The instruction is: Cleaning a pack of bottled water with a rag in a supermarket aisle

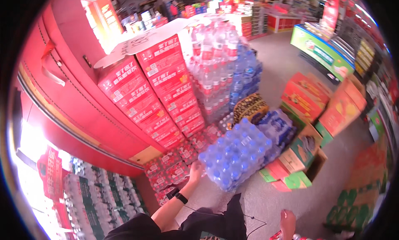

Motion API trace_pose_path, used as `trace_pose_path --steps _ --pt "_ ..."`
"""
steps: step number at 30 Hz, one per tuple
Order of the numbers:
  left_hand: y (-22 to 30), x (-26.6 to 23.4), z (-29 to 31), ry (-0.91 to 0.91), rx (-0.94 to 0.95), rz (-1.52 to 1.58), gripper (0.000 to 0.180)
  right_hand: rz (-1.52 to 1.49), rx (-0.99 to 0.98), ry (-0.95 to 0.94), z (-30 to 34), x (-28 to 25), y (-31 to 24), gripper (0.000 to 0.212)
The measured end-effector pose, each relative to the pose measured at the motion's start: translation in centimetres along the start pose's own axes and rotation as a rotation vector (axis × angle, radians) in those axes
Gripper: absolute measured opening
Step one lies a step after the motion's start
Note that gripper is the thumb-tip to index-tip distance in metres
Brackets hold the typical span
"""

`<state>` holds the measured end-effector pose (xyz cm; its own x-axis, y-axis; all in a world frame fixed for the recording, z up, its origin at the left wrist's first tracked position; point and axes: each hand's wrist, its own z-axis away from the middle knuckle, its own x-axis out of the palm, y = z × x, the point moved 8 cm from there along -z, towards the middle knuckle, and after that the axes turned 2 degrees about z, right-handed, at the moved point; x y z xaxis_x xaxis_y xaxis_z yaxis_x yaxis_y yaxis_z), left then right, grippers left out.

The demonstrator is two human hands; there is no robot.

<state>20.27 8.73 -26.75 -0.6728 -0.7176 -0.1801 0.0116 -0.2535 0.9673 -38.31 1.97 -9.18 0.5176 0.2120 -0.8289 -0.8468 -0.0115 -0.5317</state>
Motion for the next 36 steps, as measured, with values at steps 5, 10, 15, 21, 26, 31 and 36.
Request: trace_pose_path --steps 5,10,15,21,26,31,36 --pt "-2.3 -0.3 2.6 0.088 -0.167 -0.175 0.034 -0.045 -0.463 -0.291 -16.7 1.8 -18.1 0.043" --pt "-1.7 1.1 0.5 0.161 -0.635 0.278 0.026 0.305 -0.639 -0.209 -23.8 7.2 -24.8 0.064" --pt "-11.4 -1.3 -6.8 0.183 -0.813 0.326 0.03 0.535 -0.561 -0.415 -23.5 14.8 -24.5 0.093" --pt "-23.8 5.3 -17.2 -0.283 -0.85 0.021 0.026 0.638 -0.372 -0.435 -24.4 16.5 -25.9 0.089" --pt "-32.9 11.1 -22.7 -0.41 -0.955 -0.027 0.031 0.835 -0.266 -0.429 -25.7 17.4 -27.3 0.07" --pt "-40.7 17.5 -25.9 -0.427 -1.04 0.062 0.059 1.057 -0.254 -0.518 -26.2 17.5 -27.7 0.053" --pt "-52.1 16.4 -28.8 -0.189 -1.085 0.08 0.104 0.873 -0.077 -0.608 -26.3 17.9 -27.1 0.052"
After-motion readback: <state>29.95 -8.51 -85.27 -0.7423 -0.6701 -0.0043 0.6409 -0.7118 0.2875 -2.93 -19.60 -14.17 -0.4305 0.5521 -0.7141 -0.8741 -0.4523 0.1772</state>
